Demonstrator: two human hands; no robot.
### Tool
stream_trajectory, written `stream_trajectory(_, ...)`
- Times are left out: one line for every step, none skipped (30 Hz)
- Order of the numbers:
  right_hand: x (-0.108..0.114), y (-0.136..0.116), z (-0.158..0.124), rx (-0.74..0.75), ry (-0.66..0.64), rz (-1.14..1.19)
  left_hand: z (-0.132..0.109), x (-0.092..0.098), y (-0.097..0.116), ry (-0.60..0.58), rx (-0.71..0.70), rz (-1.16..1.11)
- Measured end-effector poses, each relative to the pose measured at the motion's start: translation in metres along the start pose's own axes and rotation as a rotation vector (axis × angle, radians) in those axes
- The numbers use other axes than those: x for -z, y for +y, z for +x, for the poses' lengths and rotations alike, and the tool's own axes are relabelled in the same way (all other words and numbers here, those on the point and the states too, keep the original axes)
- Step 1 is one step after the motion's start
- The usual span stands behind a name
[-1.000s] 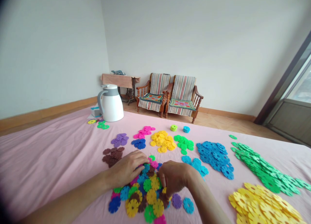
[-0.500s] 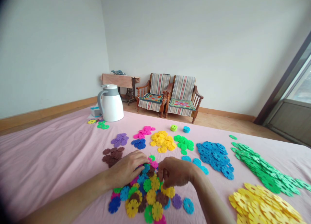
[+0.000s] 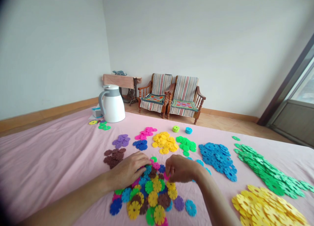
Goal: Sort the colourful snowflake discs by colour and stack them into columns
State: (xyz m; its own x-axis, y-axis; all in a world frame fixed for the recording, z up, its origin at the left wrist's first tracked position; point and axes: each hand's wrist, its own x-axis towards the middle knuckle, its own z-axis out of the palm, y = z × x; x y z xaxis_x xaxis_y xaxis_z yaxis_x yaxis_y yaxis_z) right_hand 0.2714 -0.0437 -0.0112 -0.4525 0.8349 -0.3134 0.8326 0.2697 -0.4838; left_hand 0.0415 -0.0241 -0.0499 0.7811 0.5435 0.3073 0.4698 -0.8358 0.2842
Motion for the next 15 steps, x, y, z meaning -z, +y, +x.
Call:
stream_trajectory(0.0,-0.002,-0.002,-0.016,-0.013,-0.062,0.0,0.0,0.0,0.002,-0.001,0.0)
stream_trajectory(0.0,-0.005,-0.003,-0.037,-0.014,-0.118,0.0,-0.001,-0.001,0.004,-0.002,-0.001)
stream_trajectory(-0.001,-0.007,-0.003,-0.057,-0.004,-0.165,0.0,-0.001,-0.001,0.002,-0.005,-0.001)
stream_trajectory(-0.001,-0.008,-0.004,-0.072,0.006,-0.197,0.0,-0.001,-0.001,0.0,-0.008,0.0)
stream_trajectory(-0.002,-0.009,-0.004,-0.079,0.007,-0.213,0.0,-0.002,-0.001,0.0,-0.011,0.0)
stream_trajectory(-0.003,-0.009,-0.004,-0.079,0.001,-0.214,0.0,-0.002,-0.002,0.003,-0.013,0.001)
stream_trajectory(-0.003,-0.008,-0.003,-0.071,-0.006,-0.209,0.0,-0.002,-0.002,0.006,-0.015,0.001)
stream_trajectory(-0.003,-0.007,-0.003,-0.057,-0.011,-0.201,-0.001,-0.002,-0.002,0.01,-0.016,0.0)
stream_trajectory(-0.003,-0.005,-0.003,-0.037,-0.012,-0.19,-0.001,-0.002,-0.002,0.012,-0.018,0.0)
stream_trajectory(-0.003,-0.003,-0.003,-0.012,-0.009,-0.168,-0.001,-0.002,-0.001,0.014,-0.02,0.0)
stream_trajectory(-0.002,0.0,-0.003,0.013,-0.013,-0.125,-0.001,-0.001,-0.001,0.016,-0.023,0.0)
stream_trajectory(-0.002,0.003,-0.002,0.029,-0.027,-0.057,-0.001,-0.001,-0.001,0.02,-0.026,-0.001)
stream_trajectory(-0.002,0.006,-0.001,0.036,-0.044,0.029,-0.001,-0.001,-0.001,0.029,-0.027,-0.002)
stream_trajectory(-0.003,0.01,0.002,0.031,-0.052,0.121,-0.001,-0.001,-0.001,0.04,-0.026,-0.003)
stream_trajectory(-0.003,0.014,0.005,0.016,-0.032,0.209,-0.001,-0.001,-0.001,0.053,-0.023,-0.004)
